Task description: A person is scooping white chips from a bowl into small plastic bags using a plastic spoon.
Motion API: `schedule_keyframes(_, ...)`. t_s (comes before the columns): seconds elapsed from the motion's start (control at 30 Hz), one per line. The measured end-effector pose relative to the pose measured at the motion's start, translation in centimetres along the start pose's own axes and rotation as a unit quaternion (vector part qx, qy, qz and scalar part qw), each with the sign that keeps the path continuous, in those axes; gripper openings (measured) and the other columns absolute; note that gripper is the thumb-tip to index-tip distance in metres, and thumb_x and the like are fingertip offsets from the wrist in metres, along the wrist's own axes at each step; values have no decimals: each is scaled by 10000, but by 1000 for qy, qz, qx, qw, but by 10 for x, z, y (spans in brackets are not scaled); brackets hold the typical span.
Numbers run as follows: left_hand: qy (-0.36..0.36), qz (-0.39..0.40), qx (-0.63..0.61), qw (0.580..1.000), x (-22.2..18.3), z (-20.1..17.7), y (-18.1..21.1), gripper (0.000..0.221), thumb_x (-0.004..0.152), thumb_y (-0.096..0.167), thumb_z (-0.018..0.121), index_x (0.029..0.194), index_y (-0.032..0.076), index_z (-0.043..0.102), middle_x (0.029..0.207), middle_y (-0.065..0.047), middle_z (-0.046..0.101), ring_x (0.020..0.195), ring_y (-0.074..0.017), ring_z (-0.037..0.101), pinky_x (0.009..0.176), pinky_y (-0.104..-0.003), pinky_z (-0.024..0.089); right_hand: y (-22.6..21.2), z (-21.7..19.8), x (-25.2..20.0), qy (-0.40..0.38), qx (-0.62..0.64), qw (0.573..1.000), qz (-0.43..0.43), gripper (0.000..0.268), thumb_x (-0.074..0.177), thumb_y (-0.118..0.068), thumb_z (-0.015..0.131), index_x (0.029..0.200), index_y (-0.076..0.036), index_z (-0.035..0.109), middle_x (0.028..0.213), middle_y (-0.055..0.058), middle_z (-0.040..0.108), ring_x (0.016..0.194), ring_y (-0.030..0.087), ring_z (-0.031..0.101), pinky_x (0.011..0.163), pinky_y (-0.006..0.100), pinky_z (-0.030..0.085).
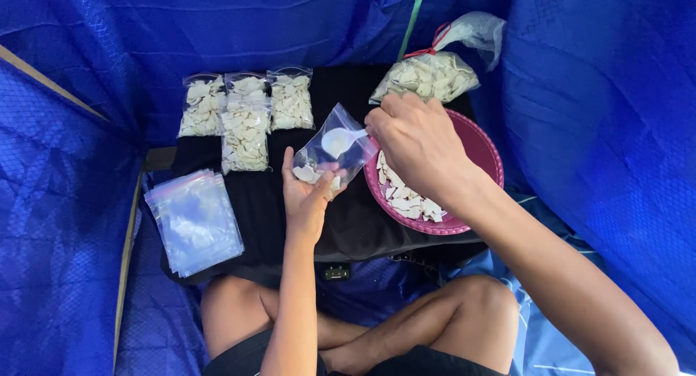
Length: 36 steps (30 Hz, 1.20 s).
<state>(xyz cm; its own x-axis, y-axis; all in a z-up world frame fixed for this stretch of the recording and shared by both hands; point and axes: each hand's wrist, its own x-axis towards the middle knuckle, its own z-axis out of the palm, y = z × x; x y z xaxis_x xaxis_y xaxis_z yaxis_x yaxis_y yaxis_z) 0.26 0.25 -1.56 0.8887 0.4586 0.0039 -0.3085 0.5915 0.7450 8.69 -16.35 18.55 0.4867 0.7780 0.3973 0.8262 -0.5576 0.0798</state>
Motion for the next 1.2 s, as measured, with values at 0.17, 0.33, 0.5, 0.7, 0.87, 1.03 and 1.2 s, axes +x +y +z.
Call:
schedule_keyframes(0.17, 15, 17, -14, 1000, -9, 7, -2, 982, 914, -6, 700, 1605, 290, 68, 1154, -211, 656, 966, -334, 741, 740, -443, 682, -5, -7, -1, 24, -1, 1000, -18, 211, 1036, -261, 527, 889, -169, 647, 836, 35, 513, 822, 295, 561, 671, 418, 417)
schedule_keyframes(0.33, 25, 37, -44, 998, -10, 10, -9, 990, 917, -3, 709, 1602, 311, 68, 1161, -219, 638, 973, -344, 738, 734, -454, 684, 5, -19, -5, 114, -17, 993, -24, 210, 1117, -267, 557, 1007, -155, 696, 878, 42, 511, 866, 283, 526, 714, 394, 401)
schedule_keyframes(0.5, 19, 55, -62, 996, -13, 19, -7, 963, 921, -15, 705, 1597, 320, 107, 1149, -203, 649, 971, -339, 740, 744, -455, 685, 22, -2, -15, 52, 151, 984, 82, 211, 1077, -206, 576, 975, -68, 698, 802, 217, 584, 835, 483, 600, 704, 561, 480)
schedule_keyframes(0.7, 1, 67, -47, 997, -17, 21, 0, 971, 924, -10, 702, 1603, 317, 89, 1158, -181, 665, 978, -312, 746, 777, -439, 685, 14, -7, -20, 1, 117, 988, 105, 127, 1011, -253, 658, 1053, -155, 727, 859, 107, 574, 897, 382, 622, 727, 509, 513)
schedule_keyframes(0.87, 4, 71, -41, 997, -17, 21, 4, 950, 936, 20, 696, 1601, 301, 78, 1197, -173, 640, 997, -309, 736, 739, -440, 688, 15, -16, -16, 30, 96, 994, 52, 89, 1001, -260, 677, 1052, -210, 731, 837, 55, 521, 843, 357, 599, 678, 497, 495)
schedule_keyframes(1.03, 15, 72, -37, 997, -18, 29, 3, 978, 930, 38, 703, 1609, 276, 41, 1245, -190, 611, 1032, -338, 724, 737, -467, 684, -7, -35, -10, 58, 32, 998, -3, 74, 996, -261, 668, 987, -205, 716, 865, 33, 526, 853, 323, 589, 688, 453, 477)
schedule_keyframes(1.2, 38, 69, -56, 995, -17, 34, 2, 1025, 911, 47, 725, 1612, 284, 16, 1199, -147, 597, 971, -281, 719, 725, -470, 686, -3, -31, -8, 93, -11, 995, 42, 189, 1088, -327, 597, 1025, -163, 668, 896, 55, 540, 903, 311, 590, 739, 436, 471)
